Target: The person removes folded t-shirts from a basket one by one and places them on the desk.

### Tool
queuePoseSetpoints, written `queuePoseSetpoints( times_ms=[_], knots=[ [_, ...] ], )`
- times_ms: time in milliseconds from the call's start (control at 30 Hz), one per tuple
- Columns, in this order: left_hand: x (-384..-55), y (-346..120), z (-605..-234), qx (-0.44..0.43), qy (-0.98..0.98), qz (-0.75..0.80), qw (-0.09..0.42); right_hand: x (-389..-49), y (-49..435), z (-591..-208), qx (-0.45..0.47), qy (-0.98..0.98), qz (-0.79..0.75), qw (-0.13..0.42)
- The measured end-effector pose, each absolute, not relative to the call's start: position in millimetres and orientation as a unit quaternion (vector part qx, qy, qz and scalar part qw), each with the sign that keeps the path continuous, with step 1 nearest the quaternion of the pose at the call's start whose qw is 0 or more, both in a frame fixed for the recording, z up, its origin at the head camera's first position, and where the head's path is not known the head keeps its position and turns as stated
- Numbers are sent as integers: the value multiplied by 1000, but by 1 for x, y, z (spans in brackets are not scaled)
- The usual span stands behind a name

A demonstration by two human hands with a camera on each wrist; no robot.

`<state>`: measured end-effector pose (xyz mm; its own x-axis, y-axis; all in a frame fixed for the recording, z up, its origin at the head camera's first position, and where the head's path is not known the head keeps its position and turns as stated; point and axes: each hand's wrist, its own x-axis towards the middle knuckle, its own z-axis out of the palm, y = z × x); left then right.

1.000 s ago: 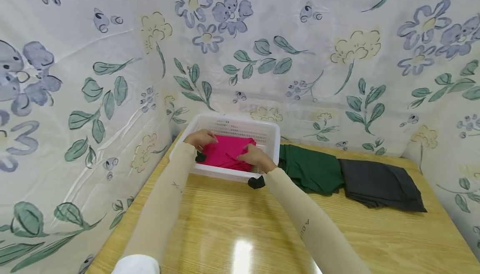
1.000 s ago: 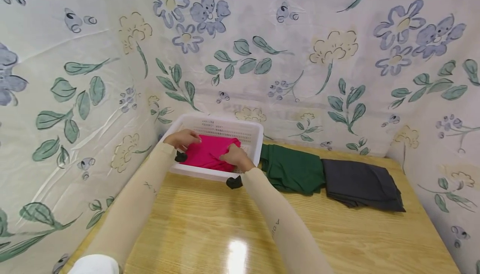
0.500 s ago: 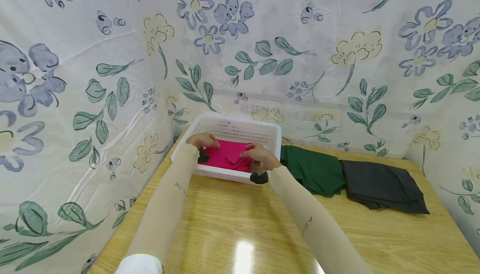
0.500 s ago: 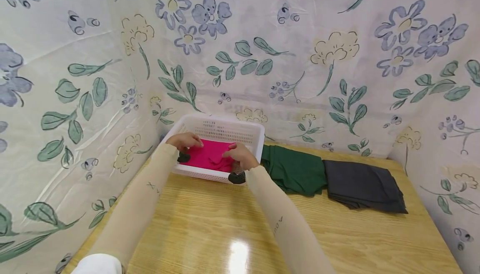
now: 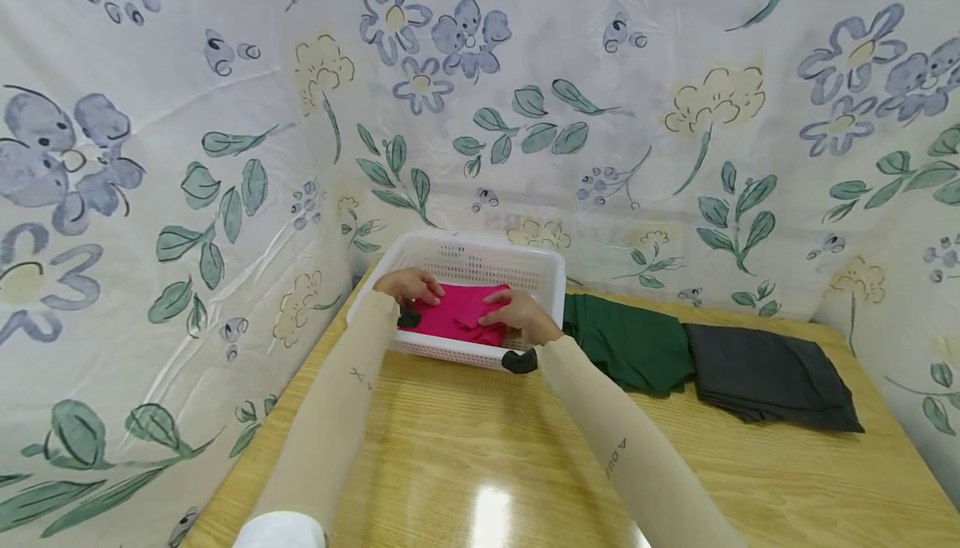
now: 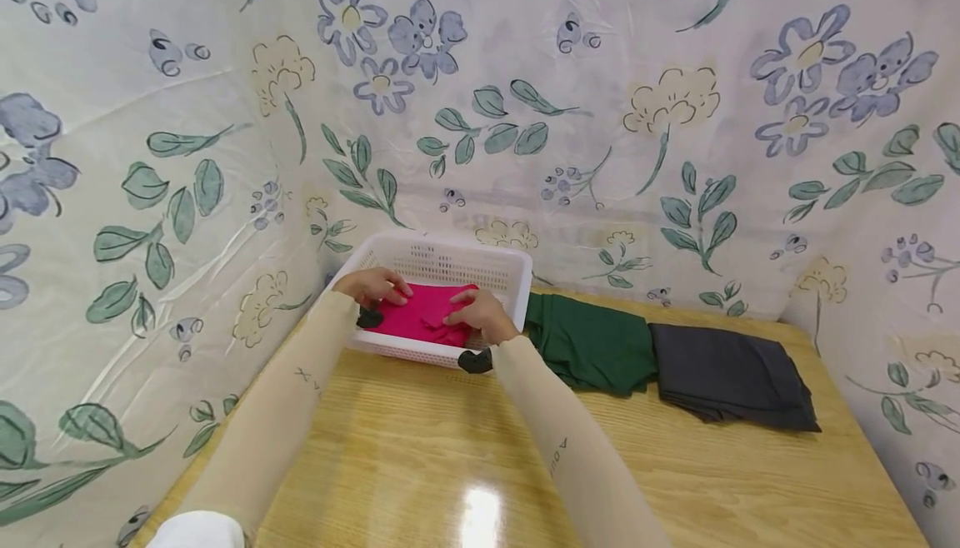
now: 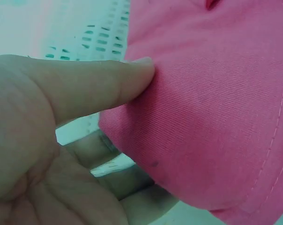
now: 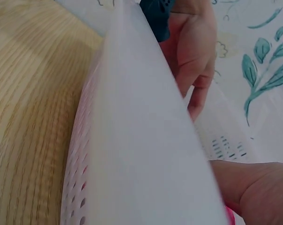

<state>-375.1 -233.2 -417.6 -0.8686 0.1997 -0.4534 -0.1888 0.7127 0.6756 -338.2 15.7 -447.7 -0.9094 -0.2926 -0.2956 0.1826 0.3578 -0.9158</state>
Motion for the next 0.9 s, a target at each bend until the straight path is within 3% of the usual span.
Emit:
queuePoseSetpoints(
  times_ms=[667,900],
  knots=[
    [-366,-236,-396,17,859,450,244,-338,29,-433,-128,839,-521,89],
    [-359,-234,-384,14,854,472,219,-337,37,-424,-141,830,-534,77]
  ],
)
